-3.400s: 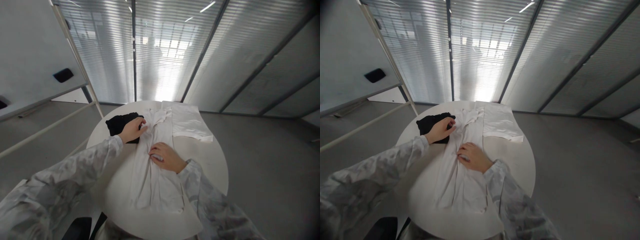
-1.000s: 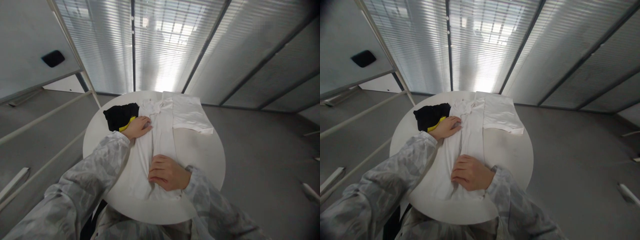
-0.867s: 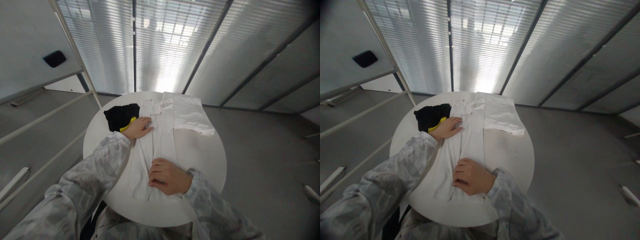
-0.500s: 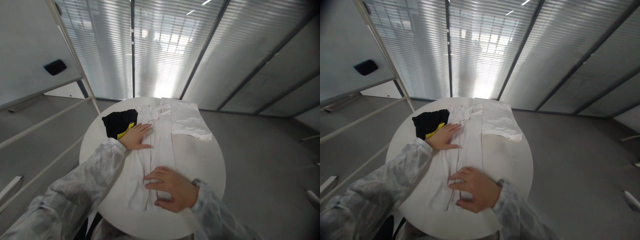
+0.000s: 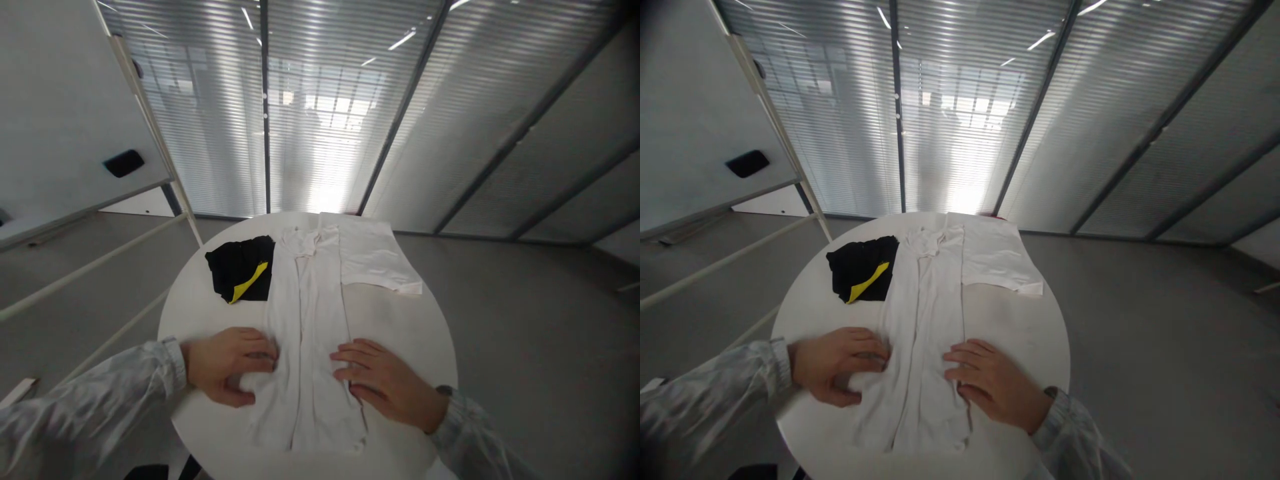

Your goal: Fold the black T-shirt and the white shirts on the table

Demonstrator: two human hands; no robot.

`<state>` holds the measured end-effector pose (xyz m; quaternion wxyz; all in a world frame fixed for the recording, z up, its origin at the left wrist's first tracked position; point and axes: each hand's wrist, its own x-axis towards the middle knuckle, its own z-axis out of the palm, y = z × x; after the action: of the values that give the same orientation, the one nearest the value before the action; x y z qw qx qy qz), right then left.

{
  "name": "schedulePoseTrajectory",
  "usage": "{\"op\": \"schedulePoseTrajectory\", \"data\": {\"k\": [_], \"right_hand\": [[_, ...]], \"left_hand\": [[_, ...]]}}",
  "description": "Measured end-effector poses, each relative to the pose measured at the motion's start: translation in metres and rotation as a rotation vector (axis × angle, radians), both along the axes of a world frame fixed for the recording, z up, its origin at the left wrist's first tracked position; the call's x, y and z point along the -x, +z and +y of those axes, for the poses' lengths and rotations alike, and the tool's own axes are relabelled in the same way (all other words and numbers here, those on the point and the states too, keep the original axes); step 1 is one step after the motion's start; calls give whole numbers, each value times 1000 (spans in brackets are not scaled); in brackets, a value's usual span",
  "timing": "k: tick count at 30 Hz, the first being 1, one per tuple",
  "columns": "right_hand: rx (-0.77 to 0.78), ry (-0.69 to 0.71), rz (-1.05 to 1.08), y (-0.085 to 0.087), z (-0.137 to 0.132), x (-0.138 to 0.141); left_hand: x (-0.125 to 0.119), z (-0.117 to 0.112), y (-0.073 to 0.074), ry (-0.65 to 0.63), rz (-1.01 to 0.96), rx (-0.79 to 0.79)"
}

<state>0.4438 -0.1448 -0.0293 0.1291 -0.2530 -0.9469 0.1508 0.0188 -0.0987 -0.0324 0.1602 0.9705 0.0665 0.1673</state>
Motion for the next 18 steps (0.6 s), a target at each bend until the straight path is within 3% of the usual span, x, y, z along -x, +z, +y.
{"op": "schedulePoseTrajectory", "data": {"k": [6, 10, 14, 16, 18], "right_hand": [[-85, 45, 52, -4, -8, 16], [-24, 122, -5, 1, -14, 6], [-36, 154, 6, -1, -22, 5], [9, 131, 76, -4, -28, 9], [175, 27, 188, -6, -35, 13]], "left_hand": [[-9, -16, -8, -74, -33, -223], [-16, -26, -9, -72, -4, -240], [-18, -33, -7, 47, -43, 90], [-18, -36, -1, 149, -77, 359], [-20, -40, 6, 260, -110, 706]]}}
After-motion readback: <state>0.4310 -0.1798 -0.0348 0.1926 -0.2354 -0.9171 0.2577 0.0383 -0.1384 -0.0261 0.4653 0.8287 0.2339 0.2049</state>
